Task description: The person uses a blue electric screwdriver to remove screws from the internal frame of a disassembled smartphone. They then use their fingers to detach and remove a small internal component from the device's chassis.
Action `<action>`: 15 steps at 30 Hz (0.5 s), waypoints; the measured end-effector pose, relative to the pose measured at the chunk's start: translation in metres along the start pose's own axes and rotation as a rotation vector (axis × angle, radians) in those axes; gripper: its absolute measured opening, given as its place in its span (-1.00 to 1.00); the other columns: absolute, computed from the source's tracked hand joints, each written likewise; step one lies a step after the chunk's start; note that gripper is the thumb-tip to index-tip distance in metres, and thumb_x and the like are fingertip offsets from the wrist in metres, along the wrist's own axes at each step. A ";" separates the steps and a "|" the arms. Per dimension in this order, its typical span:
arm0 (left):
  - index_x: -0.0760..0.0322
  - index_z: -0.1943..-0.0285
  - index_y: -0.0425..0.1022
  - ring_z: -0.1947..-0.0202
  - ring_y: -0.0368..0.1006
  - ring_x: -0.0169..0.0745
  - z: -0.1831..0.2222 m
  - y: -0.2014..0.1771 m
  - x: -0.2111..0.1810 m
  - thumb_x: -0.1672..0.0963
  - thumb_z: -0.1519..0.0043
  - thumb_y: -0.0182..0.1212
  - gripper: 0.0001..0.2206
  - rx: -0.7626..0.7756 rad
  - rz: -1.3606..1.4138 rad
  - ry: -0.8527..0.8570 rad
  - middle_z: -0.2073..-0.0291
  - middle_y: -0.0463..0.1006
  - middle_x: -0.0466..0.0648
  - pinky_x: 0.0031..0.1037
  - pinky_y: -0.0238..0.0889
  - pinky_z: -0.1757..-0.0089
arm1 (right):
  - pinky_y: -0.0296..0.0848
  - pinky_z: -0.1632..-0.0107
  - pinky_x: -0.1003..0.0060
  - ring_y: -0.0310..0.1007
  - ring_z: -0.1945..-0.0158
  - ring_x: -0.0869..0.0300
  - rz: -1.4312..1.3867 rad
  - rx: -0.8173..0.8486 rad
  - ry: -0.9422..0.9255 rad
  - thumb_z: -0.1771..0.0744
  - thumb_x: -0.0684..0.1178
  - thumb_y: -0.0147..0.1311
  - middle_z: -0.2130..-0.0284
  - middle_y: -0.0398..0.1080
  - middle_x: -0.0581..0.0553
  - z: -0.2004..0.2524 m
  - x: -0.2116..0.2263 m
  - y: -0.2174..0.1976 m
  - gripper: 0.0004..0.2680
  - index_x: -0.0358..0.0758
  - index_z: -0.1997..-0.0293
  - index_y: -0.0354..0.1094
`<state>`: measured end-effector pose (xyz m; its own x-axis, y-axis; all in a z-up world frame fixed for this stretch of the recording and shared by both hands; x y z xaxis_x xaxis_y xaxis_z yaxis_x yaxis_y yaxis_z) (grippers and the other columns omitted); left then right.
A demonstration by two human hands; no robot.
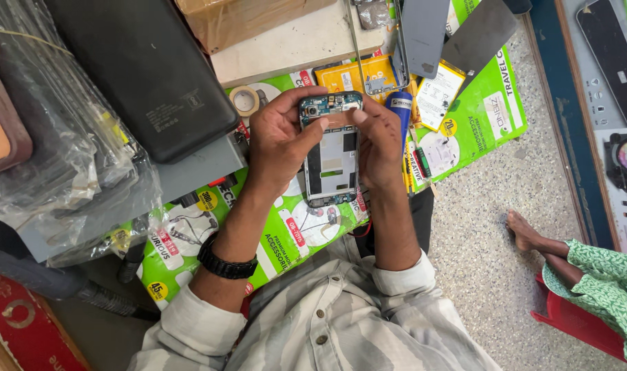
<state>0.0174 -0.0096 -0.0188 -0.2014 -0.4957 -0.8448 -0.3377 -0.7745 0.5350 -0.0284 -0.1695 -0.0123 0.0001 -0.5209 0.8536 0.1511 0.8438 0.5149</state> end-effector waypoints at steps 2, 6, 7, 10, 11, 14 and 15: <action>0.53 -0.23 0.43 0.18 0.48 -0.49 -0.001 0.001 -0.001 0.37 -0.26 0.20 -0.66 0.000 -0.010 -0.006 0.11 0.62 0.02 -0.65 0.37 0.17 | 0.46 -0.02 0.39 0.52 0.13 0.23 0.053 0.009 -0.027 -0.38 -0.16 -0.02 0.14 0.54 -0.22 0.000 -0.001 0.001 -0.79 -0.52 -0.07 0.38; 0.54 -0.25 0.41 0.14 0.50 -0.47 0.001 0.003 -0.004 0.38 -0.27 0.23 -0.65 0.018 -0.068 0.045 0.09 0.61 0.05 -0.64 0.40 0.11 | 0.47 -0.07 0.37 0.53 0.10 0.21 0.108 0.050 -0.071 -0.41 -0.16 -0.01 0.14 0.55 -0.26 -0.002 -0.005 0.000 -0.81 -0.51 -0.07 0.38; 0.54 -0.23 0.41 0.13 0.52 -0.45 0.000 0.004 -0.004 0.37 -0.26 0.22 -0.66 0.015 -0.069 0.047 0.08 0.61 0.05 -0.64 0.42 0.11 | 0.45 -0.06 0.37 0.52 0.11 0.22 0.111 0.035 -0.066 -0.41 -0.17 -0.01 0.13 0.54 -0.24 -0.002 -0.006 -0.002 -0.81 -0.52 -0.07 0.39; 0.55 -0.19 0.40 0.10 0.55 -0.42 0.000 0.005 -0.003 0.37 -0.25 0.21 -0.68 0.006 -0.066 0.053 0.07 0.62 0.06 -0.62 0.44 0.12 | 0.44 -0.03 0.36 0.50 0.12 0.23 0.101 0.005 -0.044 -0.42 -0.18 0.00 0.14 0.53 -0.23 -0.001 -0.008 -0.005 -0.81 -0.54 -0.08 0.39; 0.55 -0.19 0.40 0.10 0.55 -0.42 0.000 0.006 -0.003 0.36 -0.25 0.21 -0.69 0.005 -0.060 0.055 0.07 0.63 0.06 -0.62 0.44 0.12 | 0.45 -0.01 0.35 0.51 0.14 0.22 0.085 0.008 -0.034 -0.42 -0.18 0.01 0.14 0.54 -0.24 -0.001 -0.008 -0.005 -0.81 -0.53 -0.09 0.39; 0.55 -0.19 0.40 0.09 0.54 -0.39 0.001 0.008 0.005 0.36 -0.27 0.24 -0.70 -0.033 -0.075 0.077 0.08 0.61 0.07 -0.60 0.43 0.08 | 0.42 -0.10 0.37 0.48 0.03 0.23 0.198 -0.001 -0.057 -0.42 -0.15 0.00 0.05 0.50 -0.24 -0.001 -0.007 -0.001 -0.75 -0.46 -0.24 0.34; 0.55 -0.19 0.40 0.08 0.54 -0.38 0.001 0.007 0.008 0.36 -0.28 0.25 -0.70 -0.054 -0.088 0.089 0.09 0.61 0.07 -0.59 0.43 0.06 | 0.41 -0.15 0.38 0.46 -0.03 0.24 0.259 -0.002 -0.074 -0.43 -0.15 0.00 0.01 0.48 -0.23 -0.002 -0.006 0.003 -0.71 -0.42 -0.32 0.32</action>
<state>0.0125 -0.0188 -0.0212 -0.0902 -0.4557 -0.8855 -0.2999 -0.8355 0.4605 -0.0258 -0.1643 -0.0166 -0.0337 -0.2765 0.9604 0.1575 0.9475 0.2783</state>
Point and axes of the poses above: each hand's wrist, its own z-axis away from the middle knuckle, its own y-axis out of the palm, x = y × z, the point moved 1 cm from there along -z, towards the middle knuckle
